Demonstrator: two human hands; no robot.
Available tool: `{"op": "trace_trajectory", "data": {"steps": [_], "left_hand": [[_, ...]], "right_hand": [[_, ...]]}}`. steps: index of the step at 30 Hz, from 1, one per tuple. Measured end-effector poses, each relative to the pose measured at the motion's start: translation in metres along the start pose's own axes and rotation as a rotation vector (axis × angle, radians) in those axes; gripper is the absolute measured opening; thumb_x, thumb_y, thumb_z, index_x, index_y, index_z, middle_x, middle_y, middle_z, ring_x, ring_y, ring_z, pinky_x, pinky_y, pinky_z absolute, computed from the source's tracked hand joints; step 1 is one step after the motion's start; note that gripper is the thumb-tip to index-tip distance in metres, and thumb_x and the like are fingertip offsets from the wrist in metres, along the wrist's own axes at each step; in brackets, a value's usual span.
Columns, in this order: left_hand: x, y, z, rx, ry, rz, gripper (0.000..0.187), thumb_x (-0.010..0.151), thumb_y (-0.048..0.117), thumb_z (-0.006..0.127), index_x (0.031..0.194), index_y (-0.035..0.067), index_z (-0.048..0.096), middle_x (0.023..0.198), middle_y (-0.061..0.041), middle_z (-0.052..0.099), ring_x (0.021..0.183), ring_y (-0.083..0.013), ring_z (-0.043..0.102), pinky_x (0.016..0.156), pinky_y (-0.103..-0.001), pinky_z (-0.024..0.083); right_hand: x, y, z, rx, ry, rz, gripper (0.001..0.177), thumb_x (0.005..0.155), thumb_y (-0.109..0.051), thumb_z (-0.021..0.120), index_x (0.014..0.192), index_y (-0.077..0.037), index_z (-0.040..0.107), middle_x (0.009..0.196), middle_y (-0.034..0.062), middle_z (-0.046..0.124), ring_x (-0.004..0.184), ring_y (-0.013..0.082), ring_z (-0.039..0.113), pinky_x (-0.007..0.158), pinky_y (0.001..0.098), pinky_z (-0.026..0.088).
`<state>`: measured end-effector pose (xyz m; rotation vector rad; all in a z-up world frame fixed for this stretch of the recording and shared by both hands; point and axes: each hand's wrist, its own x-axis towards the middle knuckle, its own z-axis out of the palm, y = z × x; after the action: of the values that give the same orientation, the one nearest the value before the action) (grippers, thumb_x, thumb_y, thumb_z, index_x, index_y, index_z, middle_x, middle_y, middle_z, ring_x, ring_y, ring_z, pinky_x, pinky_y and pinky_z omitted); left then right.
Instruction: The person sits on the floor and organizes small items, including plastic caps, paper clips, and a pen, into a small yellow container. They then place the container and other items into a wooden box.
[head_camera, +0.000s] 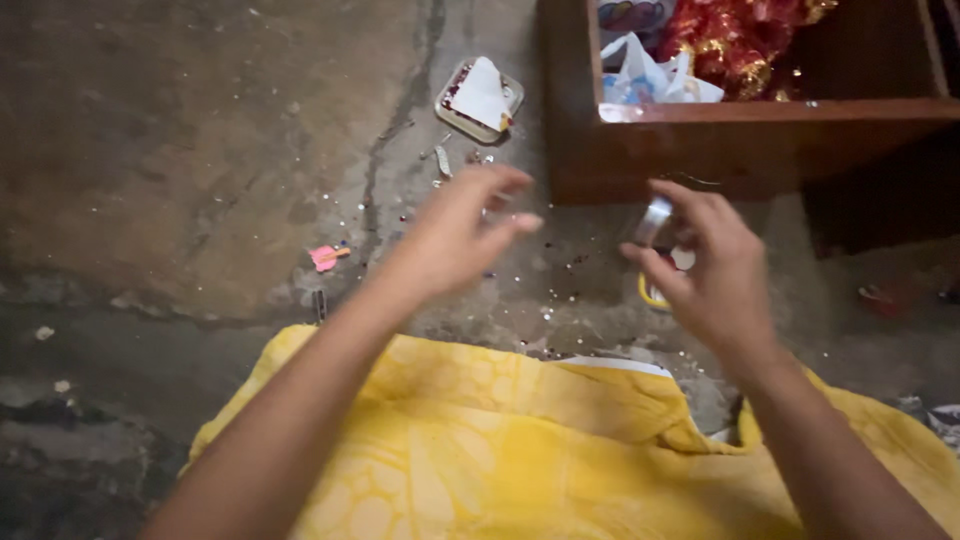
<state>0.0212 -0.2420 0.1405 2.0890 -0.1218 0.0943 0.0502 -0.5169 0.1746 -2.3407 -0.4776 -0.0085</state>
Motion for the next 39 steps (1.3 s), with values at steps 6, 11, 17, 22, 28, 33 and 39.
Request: {"op": "trace_trajectory", "data": {"steps": [6,11,17,22,28,33,39], "left_hand": [[-0.029,-0.051,-0.064,0.647,-0.035,-0.492,0.038,0.091,0.032,0.075,0.114,0.002,0.073,0.115,-0.023,0.072,0.106,-0.0404,0.07,0.091,-0.049,0.055],[-0.093,-0.115,-0.099,0.875,-0.276,-0.947,0.051,0.085,0.048,0.078,0.113,0.006,0.075,0.117,-0.021,0.07,0.11,-0.0397,0.068,0.092,-0.049,0.055],[-0.135,-0.189,-0.082,0.681,-0.276,-0.977,0.053,0.082,0.05,0.083,0.107,0.004,0.076,0.111,-0.018,0.074,0.105,-0.036,0.072,0.089,-0.045,0.057],[-0.133,-0.19,-0.082,0.606,-0.177,-0.969,0.038,0.076,0.042,0.086,0.089,0.009,0.073,0.099,-0.014,0.075,0.096,-0.0342,0.072,0.084,-0.046,0.056],[-0.118,-0.233,-0.084,0.224,0.095,-0.63,0.029,0.078,0.026,0.078,0.08,0.001,0.062,0.075,-0.015,0.07,0.069,-0.0258,0.068,0.067,-0.041,0.055],[-0.081,-0.247,-0.087,-0.416,0.312,-0.687,0.026,0.093,0.023,0.056,0.104,-0.001,0.057,0.077,-0.01,0.067,0.067,-0.0247,0.068,0.063,-0.04,0.054],[-0.089,-0.2,-0.089,0.46,0.158,-0.475,0.035,0.078,0.023,0.083,0.105,0.008,0.068,0.1,-0.019,0.064,0.09,-0.04,0.066,0.078,-0.048,0.053]], "right_hand": [[-0.011,0.074,-0.008,-0.444,-0.067,0.058,0.065,0.078,-0.033,0.086,0.132,-0.004,0.065,0.116,0.02,0.067,0.107,0.0371,0.063,0.091,0.0474,0.052],[0.005,0.046,0.038,-0.313,-0.055,-0.147,0.055,0.086,-0.033,0.079,0.132,-0.006,0.066,0.121,0.0193,0.065,0.114,0.0375,0.06,0.097,0.0475,0.05],[0.046,-0.025,0.138,-0.233,-0.289,-0.216,0.044,0.085,-0.027,0.078,0.126,-0.016,0.067,0.118,0.016,0.064,0.111,0.0401,0.062,0.089,0.0497,0.051],[0.077,-0.017,0.197,-0.324,-0.306,-0.147,0.056,0.08,-0.024,0.081,0.132,-0.016,0.062,0.122,0.017,0.06,0.109,0.0405,0.062,0.089,0.0487,0.052],[0.081,0.009,0.219,-0.219,-0.281,-0.132,0.039,0.085,-0.022,0.081,0.117,-0.008,0.065,0.115,0.0189,0.065,0.101,0.0408,0.065,0.084,0.0485,0.052],[0.083,0.011,0.219,0.0,-0.26,-0.07,0.035,0.086,-0.018,0.078,0.115,-0.004,0.063,0.098,0.019,0.072,0.084,0.034,0.073,0.076,0.0405,0.055],[0.06,0.006,0.235,0.512,-0.434,0.213,0.022,0.091,-0.012,0.067,0.113,-0.007,0.065,0.094,0.0093,0.074,0.08,0.0188,0.072,0.074,0.036,0.058]]}}
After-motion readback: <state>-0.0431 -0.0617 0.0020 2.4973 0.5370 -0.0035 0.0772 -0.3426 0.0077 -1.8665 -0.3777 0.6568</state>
